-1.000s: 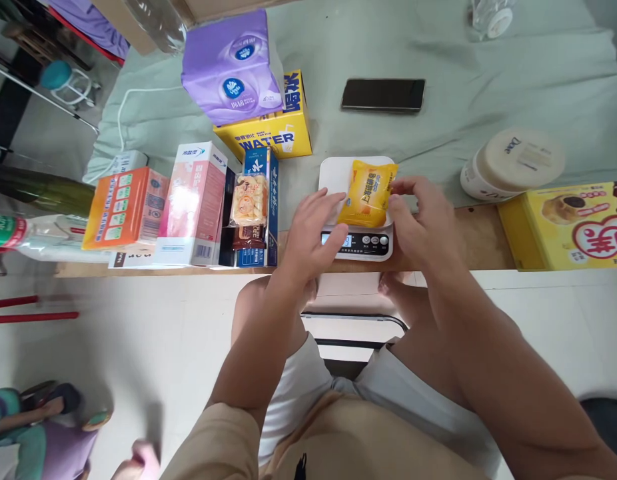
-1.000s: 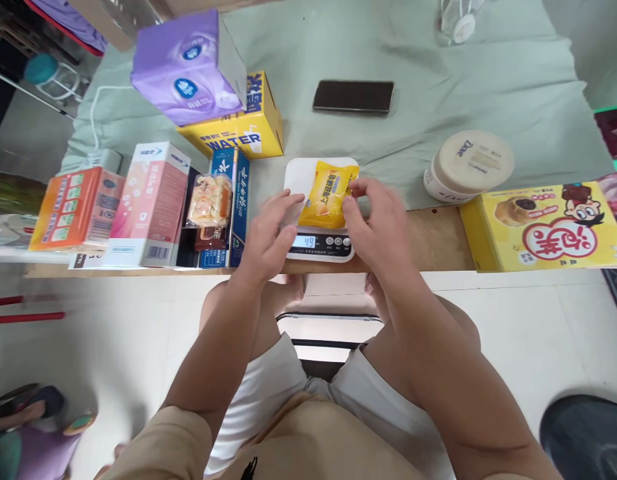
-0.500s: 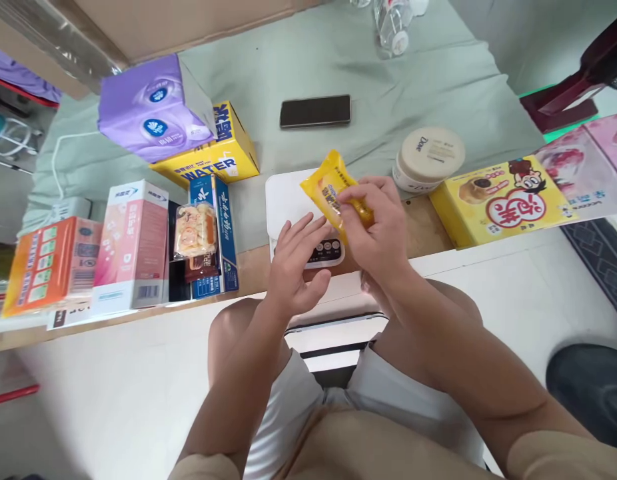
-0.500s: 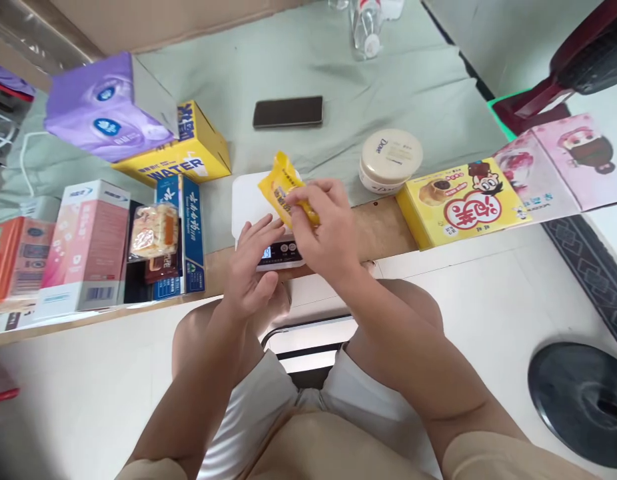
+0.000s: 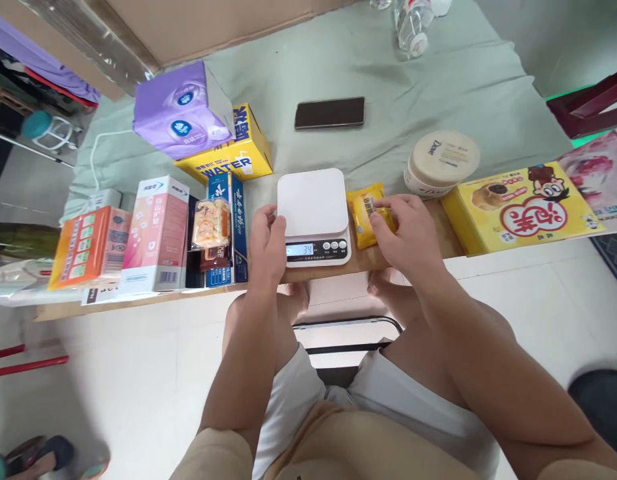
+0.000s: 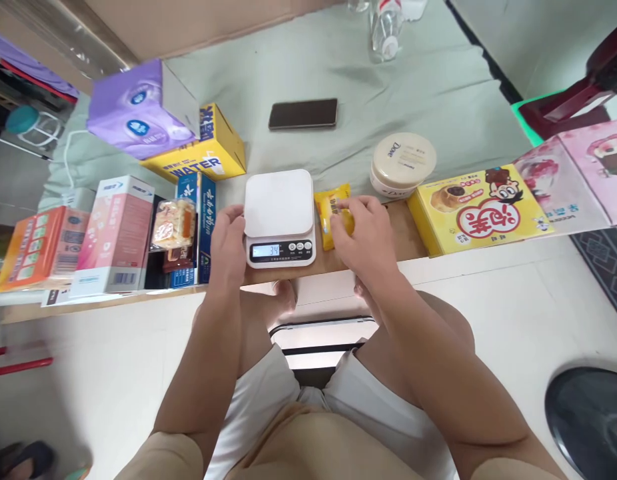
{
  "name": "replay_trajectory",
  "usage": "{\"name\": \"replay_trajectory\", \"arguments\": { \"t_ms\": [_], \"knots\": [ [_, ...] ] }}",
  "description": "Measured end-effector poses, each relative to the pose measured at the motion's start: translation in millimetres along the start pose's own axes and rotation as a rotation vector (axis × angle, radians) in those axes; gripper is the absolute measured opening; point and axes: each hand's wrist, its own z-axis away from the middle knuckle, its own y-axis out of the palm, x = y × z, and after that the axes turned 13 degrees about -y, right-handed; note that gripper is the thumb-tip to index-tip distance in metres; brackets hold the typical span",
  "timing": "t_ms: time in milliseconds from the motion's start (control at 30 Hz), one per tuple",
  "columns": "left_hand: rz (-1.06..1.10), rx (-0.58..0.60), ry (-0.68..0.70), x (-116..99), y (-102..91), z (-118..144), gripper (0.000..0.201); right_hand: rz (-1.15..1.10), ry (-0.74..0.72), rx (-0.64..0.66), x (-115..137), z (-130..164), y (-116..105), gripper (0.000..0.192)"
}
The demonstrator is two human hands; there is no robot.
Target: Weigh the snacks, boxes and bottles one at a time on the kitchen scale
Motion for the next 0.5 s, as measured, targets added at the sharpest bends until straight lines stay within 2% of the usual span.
{"name": "replay_trajectory", "arguments": {
  "t_ms": [167, 267, 333, 400, 467, 500],
  "knots": [
    [0.11, 0.062, -0.202, -17.7, -0.9, 15.2, 0.038, -0.023, -0.02, 0.089, 3.1, 1.2, -2.2, 0.03],
    [0.066, 0.035, -0.214, -31.1, -6.9, 27.5, 0.038, 0.064, -0.097, 0.015, 9.5, 1.5, -2.2, 0.027],
    [0.009, -0.015, -0.107, -38.4, -15.9, 36.7, 0.035, 0.113, -0.185, -0.074, 22.2, 2.8, 0.5, 0.026],
    [-0.022, -0.102, 0.083, -43.0, -28.5, 44.6, 0.027, 0.101, -0.309, -0.133, 41.8, 5.7, 8.2, 0.022],
    [-0.031, -0.234, 0.234, -43.0, -42.5, 49.3, 0.02, 0.018, -0.45, -0.117, 64.9, 10.1, 23.1, 0.017],
    [-0.038, -0.308, 0.263, -41.1, -49.2, 50.3, 0.019, -0.044, -0.516, -0.085, 76.3, 12.5, 33.2, 0.017]
  ]
}}
